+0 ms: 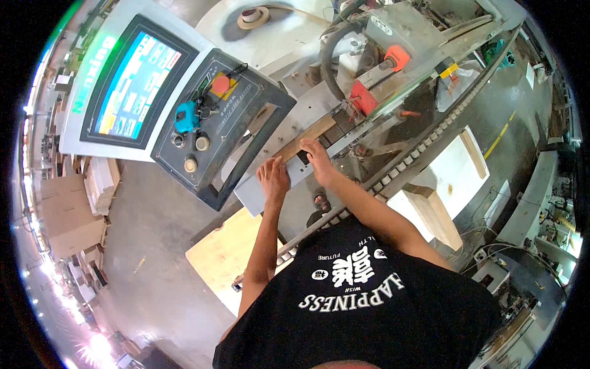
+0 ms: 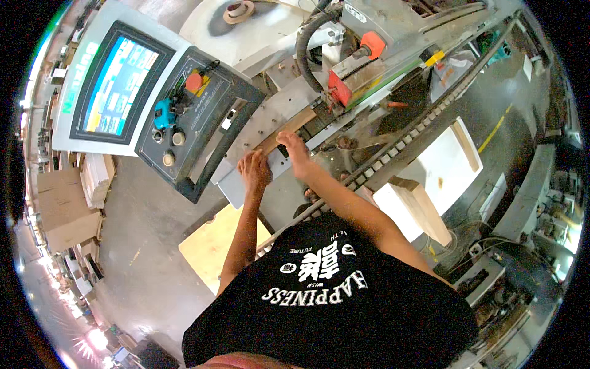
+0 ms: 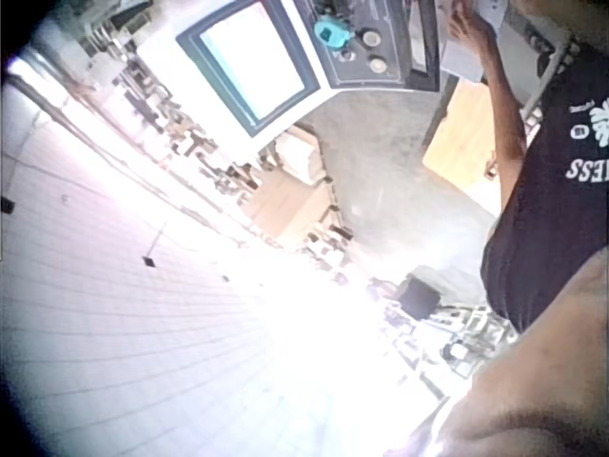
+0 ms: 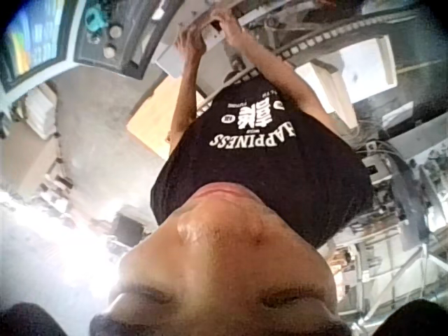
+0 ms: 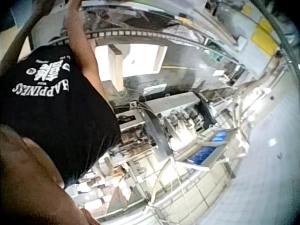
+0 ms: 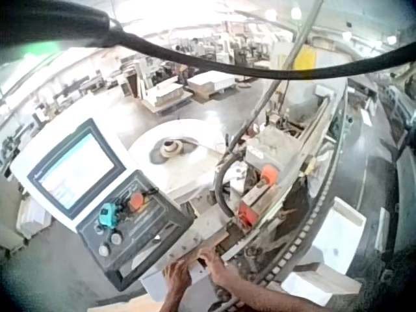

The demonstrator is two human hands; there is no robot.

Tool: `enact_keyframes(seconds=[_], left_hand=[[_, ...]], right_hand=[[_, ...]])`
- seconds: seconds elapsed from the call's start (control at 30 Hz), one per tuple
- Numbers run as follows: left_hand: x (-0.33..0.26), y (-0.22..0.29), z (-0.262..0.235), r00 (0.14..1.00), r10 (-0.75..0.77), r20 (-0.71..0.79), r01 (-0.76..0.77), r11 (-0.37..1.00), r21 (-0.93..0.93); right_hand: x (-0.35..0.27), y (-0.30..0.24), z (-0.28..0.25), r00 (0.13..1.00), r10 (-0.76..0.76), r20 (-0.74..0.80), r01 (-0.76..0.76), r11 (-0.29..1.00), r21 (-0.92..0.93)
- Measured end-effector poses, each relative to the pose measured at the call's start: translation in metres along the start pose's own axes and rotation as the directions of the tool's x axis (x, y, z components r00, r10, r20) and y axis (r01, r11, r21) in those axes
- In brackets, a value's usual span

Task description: The person repeatedly picks up small wooden planks and feeds them into a machine with a circular saw blade. The planks are placed one at a time onto a conveyor or guide rail, and the person adjusts their position before release. Another worker is visible in the background handling larger boards.

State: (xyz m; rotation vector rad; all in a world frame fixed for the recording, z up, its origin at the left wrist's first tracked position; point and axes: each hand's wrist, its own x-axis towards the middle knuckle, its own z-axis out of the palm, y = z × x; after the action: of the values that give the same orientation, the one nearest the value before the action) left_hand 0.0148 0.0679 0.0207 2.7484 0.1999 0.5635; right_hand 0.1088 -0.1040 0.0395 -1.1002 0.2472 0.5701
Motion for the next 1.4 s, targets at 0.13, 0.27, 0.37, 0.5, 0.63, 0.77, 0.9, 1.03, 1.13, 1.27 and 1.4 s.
enact_keyframes(seconds=[0.13,0.27,0.37,0.5,0.63,0.77,0.9,1.03,1.13,1.27,1.4], left_hand=[[-0.002,-0.007,-0.014,0.996,0.064,0.066,-0.064,0.998,0.001],[0.016,0.002,-0.018,0.984,0.105,0.141,-0.104,0.994,-0.015],[0.034,0.026,-0.014,0.977,0.13,0.17,-0.135,0.991,0.019],[0.048,0.047,0.0,0.972,0.167,0.166,-0.18,0.981,0.066],[0.054,0.06,0.014,0.97,0.156,0.185,-0.161,0.987,0.013],[0.06,0.065,0.029,0.966,0.191,0.176,-0.199,0.98,0.03],[0.082,0.101,0.045,0.965,0.227,0.127,-0.236,0.97,0.059],[0.101,0.118,0.063,0.973,0.218,0.07,-0.217,0.976,-0.019],[0.112,0.139,0.064,0.984,0.158,0.085,-0.15,0.984,-0.094],[0.112,0.128,0.07,0.993,0.113,0.042,-0.11,0.992,-0.069],[0.085,0.128,0.065,0.995,0.088,-0.036,-0.093,0.982,-0.165]], right_hand=[[-0.003,0.017,0.002,0.994,-0.111,0.002,0.11,0.993,0.048],[-0.014,-0.002,0.009,0.98,-0.198,-0.029,0.197,0.98,-0.037],[-0.003,-0.008,-0.003,0.975,-0.207,-0.085,0.208,0.978,0.013],[0.018,-0.009,-0.034,0.978,-0.205,-0.042,0.208,0.973,0.103],[0.026,-0.019,-0.045,0.938,-0.331,-0.107,0.337,0.94,0.045],[0.028,-0.035,-0.061,0.979,-0.152,-0.139,0.167,0.98,0.11],[0.008,-0.049,-0.095,0.978,-0.199,0.054,0.201,0.979,-0.034],[-0.059,-0.094,-0.107,0.934,-0.349,0.073,0.337,0.797,-0.502],[-0.131,-0.154,-0.142,0.886,-0.445,0.131,0.337,0.424,-0.841],[-0.226,-0.209,-0.209,0.901,-0.431,0.059,0.074,0.019,-0.997],[-0.307,-0.206,-0.299,0.901,-0.365,-0.232,-0.268,-0.05,-0.962]])
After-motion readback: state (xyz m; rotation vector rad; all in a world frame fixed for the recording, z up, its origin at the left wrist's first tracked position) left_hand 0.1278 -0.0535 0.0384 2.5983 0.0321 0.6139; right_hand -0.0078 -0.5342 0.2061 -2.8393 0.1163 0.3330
